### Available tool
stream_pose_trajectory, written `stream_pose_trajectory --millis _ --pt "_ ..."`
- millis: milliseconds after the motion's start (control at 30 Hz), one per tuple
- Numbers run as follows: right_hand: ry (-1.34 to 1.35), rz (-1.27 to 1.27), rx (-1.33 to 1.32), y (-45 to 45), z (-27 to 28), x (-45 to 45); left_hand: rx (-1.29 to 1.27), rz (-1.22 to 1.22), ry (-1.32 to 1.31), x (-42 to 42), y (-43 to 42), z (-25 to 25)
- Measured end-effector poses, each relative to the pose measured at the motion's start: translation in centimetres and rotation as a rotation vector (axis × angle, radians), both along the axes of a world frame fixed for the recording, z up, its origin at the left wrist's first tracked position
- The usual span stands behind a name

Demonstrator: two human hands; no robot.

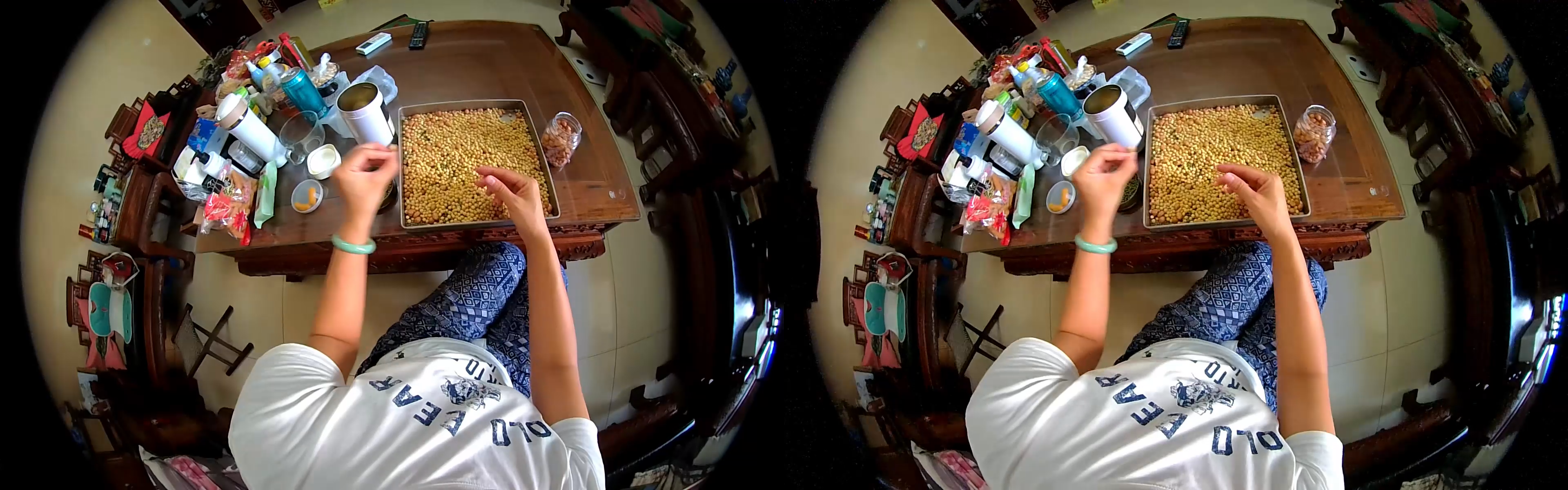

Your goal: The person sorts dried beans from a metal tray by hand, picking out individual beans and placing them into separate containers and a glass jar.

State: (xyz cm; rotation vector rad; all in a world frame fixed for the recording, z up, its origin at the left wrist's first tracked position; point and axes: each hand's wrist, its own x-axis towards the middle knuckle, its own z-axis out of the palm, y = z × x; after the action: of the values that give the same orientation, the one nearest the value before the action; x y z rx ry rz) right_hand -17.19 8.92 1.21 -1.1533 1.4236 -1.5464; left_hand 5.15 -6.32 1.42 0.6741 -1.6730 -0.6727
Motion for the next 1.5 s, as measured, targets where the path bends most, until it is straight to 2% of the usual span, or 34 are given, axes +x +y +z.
stream_pose_trajectory --millis 33,67,133,167,233,333,433,533,567,700,767,867,900,933,1033,1067,1133,1300,1367,1500 --pt "0.002 -0.014 0.001 0.0 -0.4 -0.2 0.052 -0.024 0.009 1.6 -1.6 0.2" --pt "0.003 -0.03 0.003 0.0 -0.7 -0.3 0.093 0.013 -0.112 3.1 -2.3 1.3" --pt "0.029 -0.039 -0.002 0.0 -0.6 -0.3 -0.007 0.085 -0.477 5.7 -4.6 1.8" --pt "0.041 -0.037 -0.016 0.0 -0.7 -0.2 -0.007 0.086 -0.479 6.5 -5.5 1.9" --pt "0.052 -0.033 -0.03 -0.1 -0.8 -0.1 -0.082 -0.023 -0.778 7.4 -7.0 2.0" --pt "0.091 -0.038 -0.015 0.1 -0.7 -0.1 -0.154 -0.094 -0.846 7.3 -8.7 0.9" --pt "0.095 -0.07 0.022 0.1 -0.7 -0.2 -0.1 -0.106 -0.874 7.3 -9.6 0.3" --pt "0.091 -0.062 -0.033 -0.1 -1.2 -0.3 -0.236 -0.09 -0.877 7.8 -10.4 0.0" --pt "0.076 -0.064 -0.023 0.0 -1.2 -0.3 -0.154 -0.074 -0.846 8.0 -10.7 -0.5" --pt "0.07 -0.065 -0.007 -0.1 -1.4 -0.4 -0.16 -0.064 -0.793 8.0 -10.2 -0.2" --pt "0.082 -0.07 0.006 0.0 -1.3 -0.4 -0.006 0.013 -0.75 7.6 -9.2 0.9" --pt "0.093 -0.071 -0.006 0.0 -1.3 -0.5 0.072 0.064 -0.838 7.4 -8.6 1.8" --pt "0.087 -0.064 -0.022 0.1 -1.1 -0.3 -0.036 0.112 -0.836 7.4 -8.8 1.4" --pt "0.088 -0.068 -0.02 0.0 -1.0 -0.3 -0.036 0.107 -0.836 7.4 -9.0 1.1" --pt "0.08 -0.06 -0.018 0.1 -1.2 -0.3 -0.327 0.149 -0.726 7.5 -9.6 0.2" --pt "0.08 -0.062 -0.017 0.1 -1.2 -0.3 -0.328 0.147 -0.726 7.5 -9.8 0.0" --pt "0.061 -0.063 -0.002 0.2 -1.1 -0.3 0.004 0.14 -0.664 7.2 -9.3 0.4" --pt "0.082 -0.067 -0.002 0.1 -1.4 -0.4 0.206 0.031 -0.569 7.8 -10.2 -0.1" --pt "0.088 -0.072 0.003 0.1 -1.4 -0.4 0.461 -0.153 -0.315 7.9 -10.2 -0.2" --pt "0.087 -0.078 -0.022 0.0 -1.2 -0.2 0.594 -0.219 -0.162 7.6 -8.9 1.4"
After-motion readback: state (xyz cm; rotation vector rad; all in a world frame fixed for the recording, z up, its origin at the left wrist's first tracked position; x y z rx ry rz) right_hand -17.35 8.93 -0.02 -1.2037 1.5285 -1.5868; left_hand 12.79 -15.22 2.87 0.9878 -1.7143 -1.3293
